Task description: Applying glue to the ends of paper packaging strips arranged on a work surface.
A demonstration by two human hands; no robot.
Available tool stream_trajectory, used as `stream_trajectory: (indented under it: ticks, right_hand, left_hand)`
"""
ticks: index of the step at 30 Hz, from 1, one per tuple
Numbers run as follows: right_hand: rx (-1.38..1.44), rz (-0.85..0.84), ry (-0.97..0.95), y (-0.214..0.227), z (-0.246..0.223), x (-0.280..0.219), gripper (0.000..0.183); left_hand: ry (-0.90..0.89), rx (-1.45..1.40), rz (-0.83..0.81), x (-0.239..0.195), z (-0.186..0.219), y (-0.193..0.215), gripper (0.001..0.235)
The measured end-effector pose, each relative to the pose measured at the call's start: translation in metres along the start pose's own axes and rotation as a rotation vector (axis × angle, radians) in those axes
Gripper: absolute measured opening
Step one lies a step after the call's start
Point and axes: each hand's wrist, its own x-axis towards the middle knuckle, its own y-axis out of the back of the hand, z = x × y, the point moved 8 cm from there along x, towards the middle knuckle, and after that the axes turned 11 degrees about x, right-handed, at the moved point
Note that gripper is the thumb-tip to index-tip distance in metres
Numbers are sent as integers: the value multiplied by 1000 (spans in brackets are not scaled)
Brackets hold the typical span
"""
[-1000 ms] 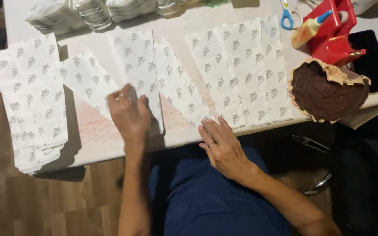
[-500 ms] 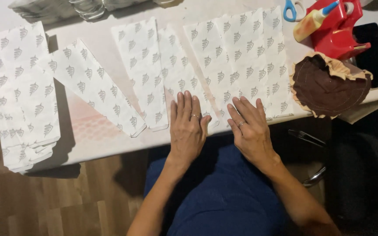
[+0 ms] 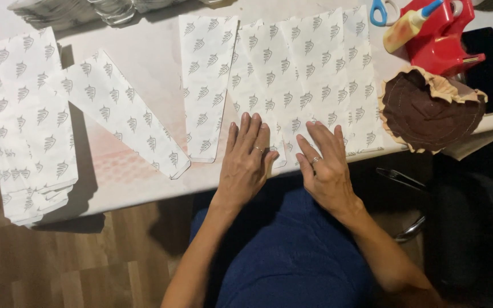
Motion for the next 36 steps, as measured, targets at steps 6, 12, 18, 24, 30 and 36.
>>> stream_trajectory:
  ticks: [6, 12, 18, 24, 30, 36]
  right_hand:
    - [273, -58, 77, 2, -24, 15, 36]
    - [275, -154, 161, -8, -25, 13, 29]
    - [328, -78, 225, 1, -34, 17, 17]
    - [345, -46, 240, -1, -32, 14, 9]
    - [379, -45, 27, -4, -26, 21, 8]
    - [439, -106, -157, -8, -18, 26, 10]
  left_hand:
    - [-19, -152, 229, -22, 15, 37, 28]
    - [-4, -192, 153, -37, 11, 27, 28]
    - [-28, -193, 194, -37, 11, 34, 19]
    - [-8, -240, 220, -38, 7, 36, 12]
    - [229, -340, 192, -36, -1, 28, 11]
    - [312, -406, 148, -32, -3, 28, 8]
